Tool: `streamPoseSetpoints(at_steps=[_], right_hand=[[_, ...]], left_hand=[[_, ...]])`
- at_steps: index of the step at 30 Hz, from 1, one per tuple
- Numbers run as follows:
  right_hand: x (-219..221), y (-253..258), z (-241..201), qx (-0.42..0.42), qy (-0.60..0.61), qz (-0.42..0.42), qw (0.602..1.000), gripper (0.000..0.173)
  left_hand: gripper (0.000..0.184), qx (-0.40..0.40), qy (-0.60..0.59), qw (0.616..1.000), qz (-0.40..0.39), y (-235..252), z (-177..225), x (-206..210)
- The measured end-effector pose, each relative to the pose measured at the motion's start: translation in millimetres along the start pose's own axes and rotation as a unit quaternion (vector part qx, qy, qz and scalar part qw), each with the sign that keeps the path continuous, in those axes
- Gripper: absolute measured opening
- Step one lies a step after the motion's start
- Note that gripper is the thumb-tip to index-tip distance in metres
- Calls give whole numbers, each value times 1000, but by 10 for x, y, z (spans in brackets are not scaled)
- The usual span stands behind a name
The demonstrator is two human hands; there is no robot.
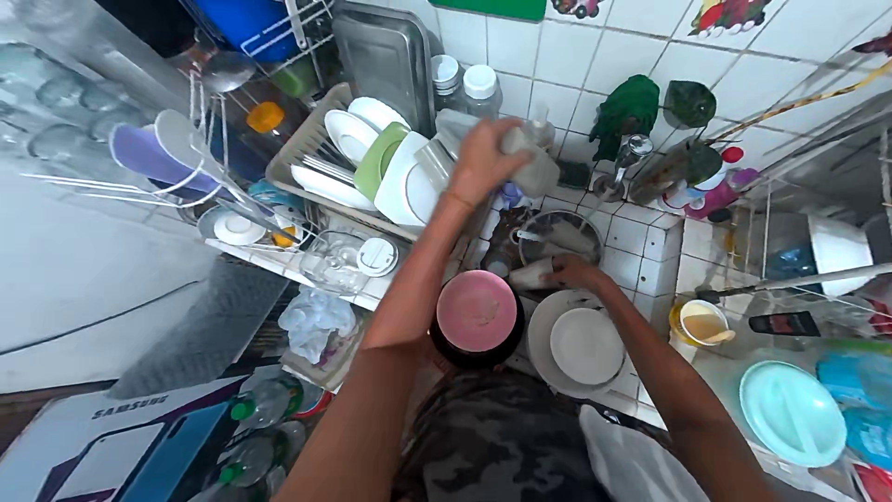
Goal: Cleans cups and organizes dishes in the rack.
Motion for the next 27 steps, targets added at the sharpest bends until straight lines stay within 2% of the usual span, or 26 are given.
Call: streamPoseSetpoints(at_steps=[2, 5, 7, 10, 11, 13, 14, 15, 18, 21, 24, 27], right_hand=[[-283, -136, -131, -48, 43, 92, 994, 36], [-812, -313, -63, -69, 157, 247, 954, 47], [-1059, -263, 32, -101, 171, 311, 930, 44], [-1045, -142, -111, -139, 94, 267, 949, 34], [-1047, -108, -121, -135, 97, 278, 946, 37], [-1131, -128, -53, -108, 157, 368, 910, 62], [-1159, -137, -13, -103, 185, 400, 892, 76], [-1155, -113, 6, -106, 194, 401, 889, 81], [-1086, -17, -28, -100, 143, 355, 918, 69], [-1216, -42, 74, -109, 194, 453, 863, 56], [-1191, -25, 25, -129, 181, 419, 880, 55], [-1268, -65, 129, -117, 222, 465, 849, 57]], left_hand=[[58, -43, 20, 998, 35, -269, -185, -502], [61, -136, 57, 988, 55, -634, -586, -905], [58, -182, 74, 979, 48, -748, -864, -911], [60, -231, 70, 970, -3, -793, -1169, -701], [63, -236, 83, 968, -8, -783, -1211, -644], [70, -250, 137, 958, 0, -761, -1205, -599], [72, -249, 163, 955, 13, -753, -1161, -599], [73, -238, 180, 954, 30, -739, -1089, -599], [68, -162, 189, 963, 98, -622, -852, -558], [50, -47, 117, 982, 141, -442, -573, -331], [42, 3, -29, 999, 44, -271, -387, 194], [43, -5, -142, 987, -70, -37, -398, 831]])
Point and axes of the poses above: each hand's wrist, its own y-axis towards the middle knuckle, its own x-axis out of the palm, z = x × y, the point moved 5 cm from there along y, towards the middle knuckle, and after that the axes turned 7 degrees about -z, right-handed, at the moved point
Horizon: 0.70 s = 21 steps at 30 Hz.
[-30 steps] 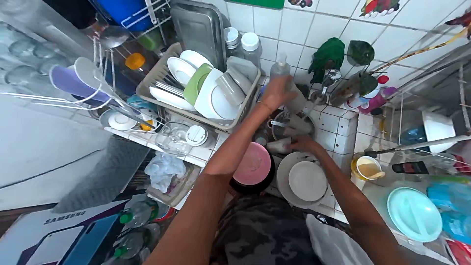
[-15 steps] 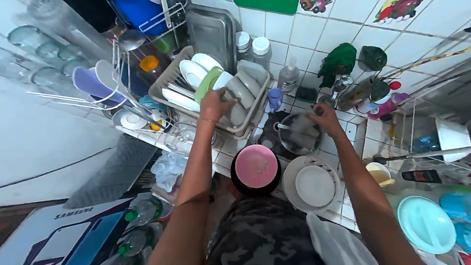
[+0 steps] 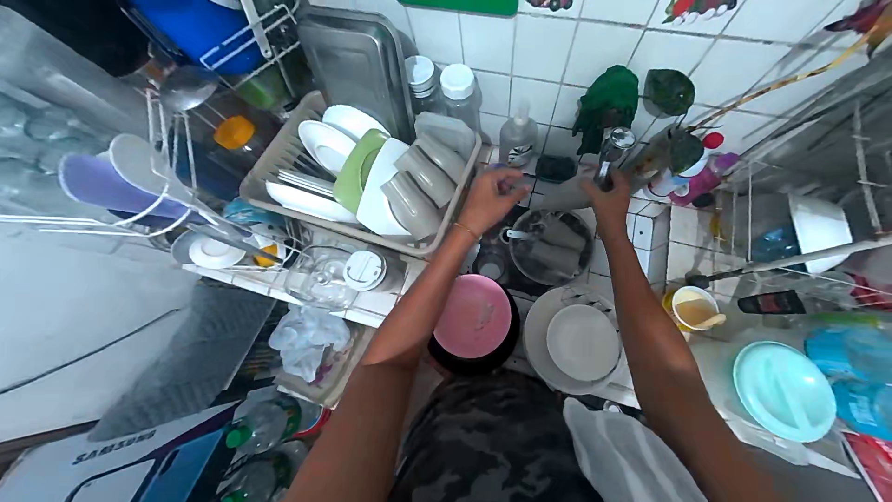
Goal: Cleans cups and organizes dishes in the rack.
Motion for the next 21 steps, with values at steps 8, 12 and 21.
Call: streamPoseSetpoints(at_steps=[8, 12, 21], right_hand=[[-21, -36, 176, 39, 99, -15, 994, 49], [-67, -209, 411, 185, 247, 12, 951, 44], [-104, -361, 507, 290, 401, 60, 867, 58]], left_hand=[[62, -185, -228, 953, -70, 408, -431, 874], [54, -129, -272, 946, -119, 483, -163, 1119], [54, -51, -259, 957, -120, 709, 51, 1390]])
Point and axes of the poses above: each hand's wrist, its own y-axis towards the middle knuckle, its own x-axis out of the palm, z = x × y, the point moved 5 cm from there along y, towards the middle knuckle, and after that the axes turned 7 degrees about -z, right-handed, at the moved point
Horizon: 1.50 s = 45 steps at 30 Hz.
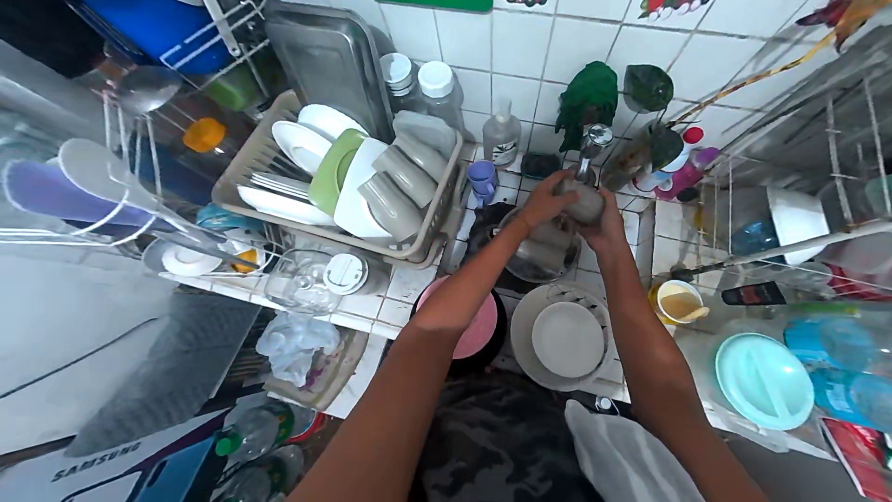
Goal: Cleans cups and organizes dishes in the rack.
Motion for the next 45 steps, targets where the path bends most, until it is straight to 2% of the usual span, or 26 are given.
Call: streamPoseSetpoints(at_steps=[3, 6, 8, 10, 12, 14, 16, 18, 20, 22, 23, 24, 26, 28, 31, 33, 35, 37, 39, 41, 45], right_hand=[[262, -38, -82, -68, -139, -56, 986, 61], [486, -94, -129, -129, -246, -137, 951, 65], [514, -129, -90, -113, -251, -197, 941, 60], [342, -83, 11, -124, -354, -169, 912, 47], [181, 7, 167, -162, -530, -162, 817, 40], [180, 150, 360, -180, -646, -174, 722, 50], [286, 142, 509, -137, -723, -188, 650, 54], [414, 133, 612, -94, -745, -202, 628, 53], [555, 50, 615, -64, -729, -206, 649, 54], [588, 45, 600, -36, -758, -188, 624, 59], [559, 67, 562, -42, -783, -168, 597, 58], [531, 69, 491, -49, -789, -156, 592, 55], [481, 41, 278, -74, -755, -165, 631, 48], [342, 29, 44, -100, -701, -156, 689, 48], [5, 87, -99, -145, -528, -82, 833, 42], [-92, 103, -40, -134, -427, -44, 893, 42], [-27, 69, 29, -113, -404, -67, 905, 54], [72, 48, -2, -129, -388, -81, 909, 67], [113, 38, -16, -126, -312, -59, 940, 58], [174, 16, 22, -72, -234, -49, 968, 49], [399, -110, 172, 89, -195, -113, 970, 60]], left_hand=[[46, -31, -135, 989, 59, -111, -108, -257], [42, -98, -306, 941, 111, -279, -362, -505], [39, -115, -375, 908, 148, -357, -533, -620], [40, -113, -393, 898, 163, -369, -582, -665], [42, -106, -352, 917, 158, -342, -485, -628], [43, -84, -264, 953, 124, -243, -334, -549], [40, -54, -127, 987, 79, -153, -134, -385], [40, -18, 38, 998, 49, -97, 74, -233], [47, 30, 188, 981, 41, -145, 305, -162], [57, 62, 268, 960, 58, -259, 527, -233], [60, 73, 290, 951, 75, -340, 654, -341], [60, 84, 307, 943, 100, -438, 791, -494], [54, 95, 319, 928, 166, -663, 1048, -909], [53, 106, 312, 914, 238, -879, 1227, -1424], [53, 93, 315, 891, 314, -1172, 1372, -2113], [53, 59, 336, 881, 327, -1232, 1319, -2360], [54, 9, 354, 877, 325, -1220, 1168, -2445], [57, -38, 368, 870, 327, -1182, 1053, -2455], [65, -69, 381, 856, 343, -1164, 993, -2444], [72, -92, 389, 846, 352, -1163, 1000, -2406], [76, -109, 420, 828, 355, -1166, 1104, -2382]])
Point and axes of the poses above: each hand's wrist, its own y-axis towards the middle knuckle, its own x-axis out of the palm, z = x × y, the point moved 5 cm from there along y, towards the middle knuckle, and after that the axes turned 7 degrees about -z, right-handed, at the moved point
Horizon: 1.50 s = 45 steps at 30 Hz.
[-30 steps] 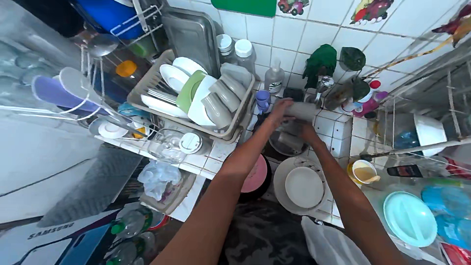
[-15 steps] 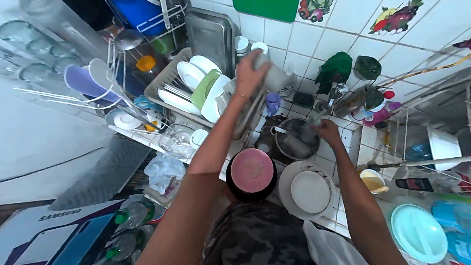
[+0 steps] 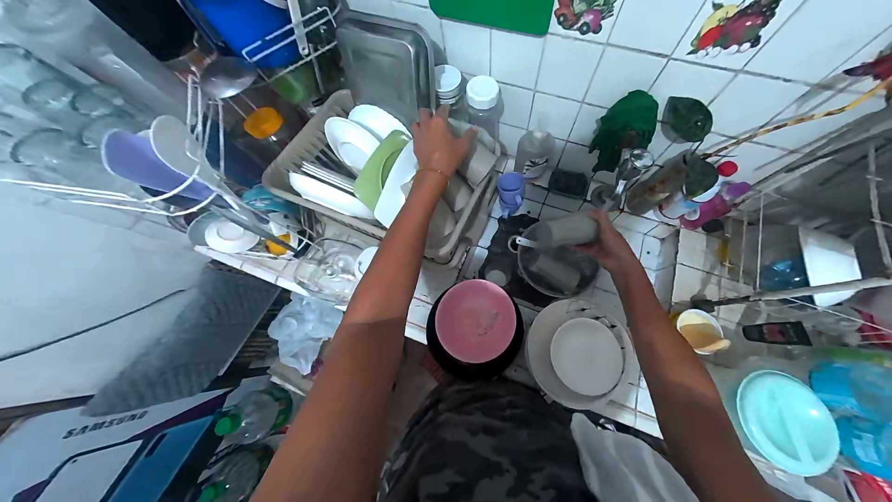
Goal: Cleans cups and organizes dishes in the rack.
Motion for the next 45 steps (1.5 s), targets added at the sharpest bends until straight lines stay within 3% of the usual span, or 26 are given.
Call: streamPoseSetpoints(at_steps=[4, 6, 8, 10, 12, 14, 17, 20, 23, 27, 29, 32, 34, 36, 38, 40, 42, 45], right_hand=[[102, 13, 77, 24, 104, -3, 994, 65], [126, -27, 9, -29, 10, 0, 1000, 62], [52, 13, -104, -135, -171, 23, 976, 53], [-48, 2, -278, -230, -302, 85, 921, 55], [-109, -53, -403, -273, -340, 147, 888, 58], [-42, -79, -426, -287, -373, 132, 872, 61], [59, -98, -453, -299, -409, 84, 858, 54], [-133, -75, -497, -310, -330, 144, 880, 50], [-196, -23, -414, -294, -309, 103, 899, 47], [-334, -118, -212, -188, -72, 80, 976, 50], [-400, -134, -78, -143, 76, 38, 986, 57], [-441, -132, 175, -87, 238, 9, 967, 66], [-462, -86, 341, -67, 142, 66, 985, 51], [-392, -50, 457, -59, -141, 64, 986, 35], [-230, 0, 514, -62, -424, -30, 903, 45], [-49, 107, 632, -77, -590, -100, 798, 72], [98, 147, 710, -77, -656, -111, 742, 75], [227, 157, 734, -56, -709, -111, 694, 70]], left_hand=[[72, 9, 21, 999, 32, -72, 59, -126], [60, 66, 8, 995, 72, -149, 124, -149], [45, 156, -34, 983, 90, -263, 244, -58], [36, 225, -81, 971, 32, -411, 402, 158], [30, 248, -166, 953, -51, -531, 490, 513], [29, 222, -239, 936, -134, -603, 515, 921], [38, 150, -252, 919, -263, -680, 545, 1491], [53, 32, -335, 880, -336, -796, 530, 1945], [58, -44, -441, 814, -375, -935, 664, 2186], [50, 20, -513, 776, -366, -963, 1006, 2271], [55, 68, -479, 807, -338, -922, 1178, 2291], [64, 162, -311, 894, -278, -905, 1439, 2184], [62, 198, -206, 922, -261, -947, 1567, 2057], [60, 210, -130, 935, -255, -989, 1572, 1918], [58, 222, -93, 940, -241, -1018, 1486, 1734], [57, 228, -98, 946, -209, -1042, 1354, 1445], [57, 230, -115, 953, -159, -1019, 1196, 1105], [59, 222, -131, 963, -79, -922, 917, 494]])
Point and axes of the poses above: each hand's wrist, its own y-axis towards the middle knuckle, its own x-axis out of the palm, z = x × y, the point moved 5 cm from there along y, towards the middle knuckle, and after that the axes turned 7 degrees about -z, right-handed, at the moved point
